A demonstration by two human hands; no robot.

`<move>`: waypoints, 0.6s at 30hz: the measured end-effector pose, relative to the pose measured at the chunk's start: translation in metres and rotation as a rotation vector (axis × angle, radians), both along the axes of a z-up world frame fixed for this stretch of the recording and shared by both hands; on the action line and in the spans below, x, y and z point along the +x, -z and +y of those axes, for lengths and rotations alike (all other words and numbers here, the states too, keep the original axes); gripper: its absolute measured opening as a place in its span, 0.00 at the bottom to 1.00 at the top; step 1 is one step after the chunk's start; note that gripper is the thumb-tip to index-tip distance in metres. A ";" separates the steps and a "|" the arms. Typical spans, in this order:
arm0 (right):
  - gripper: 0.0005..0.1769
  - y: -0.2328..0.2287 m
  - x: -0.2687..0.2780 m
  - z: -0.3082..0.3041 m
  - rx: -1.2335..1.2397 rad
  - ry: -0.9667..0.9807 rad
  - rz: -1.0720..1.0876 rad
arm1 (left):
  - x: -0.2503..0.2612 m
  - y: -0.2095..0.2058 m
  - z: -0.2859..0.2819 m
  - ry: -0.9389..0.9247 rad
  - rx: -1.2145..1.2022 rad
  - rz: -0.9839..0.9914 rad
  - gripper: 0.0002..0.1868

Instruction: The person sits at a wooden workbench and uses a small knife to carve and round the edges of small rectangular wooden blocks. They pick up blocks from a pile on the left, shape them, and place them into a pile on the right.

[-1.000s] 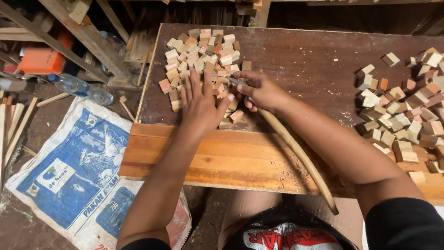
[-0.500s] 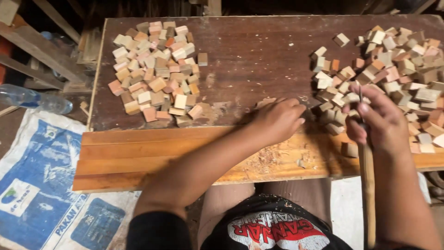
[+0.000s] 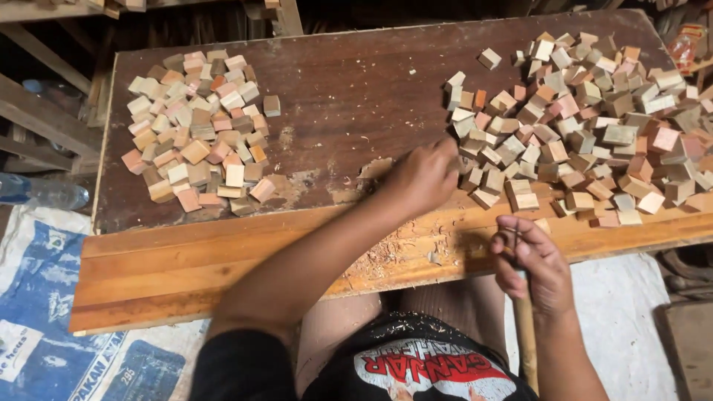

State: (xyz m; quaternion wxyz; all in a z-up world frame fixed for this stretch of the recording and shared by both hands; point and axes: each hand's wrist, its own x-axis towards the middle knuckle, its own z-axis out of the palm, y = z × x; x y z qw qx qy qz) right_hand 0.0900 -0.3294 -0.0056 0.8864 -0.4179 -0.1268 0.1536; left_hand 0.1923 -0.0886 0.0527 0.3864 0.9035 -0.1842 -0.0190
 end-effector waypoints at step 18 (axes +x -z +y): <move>0.28 -0.029 -0.017 0.145 -0.333 -0.367 -0.213 | -0.189 0.050 0.064 -0.542 -0.688 -0.288 0.14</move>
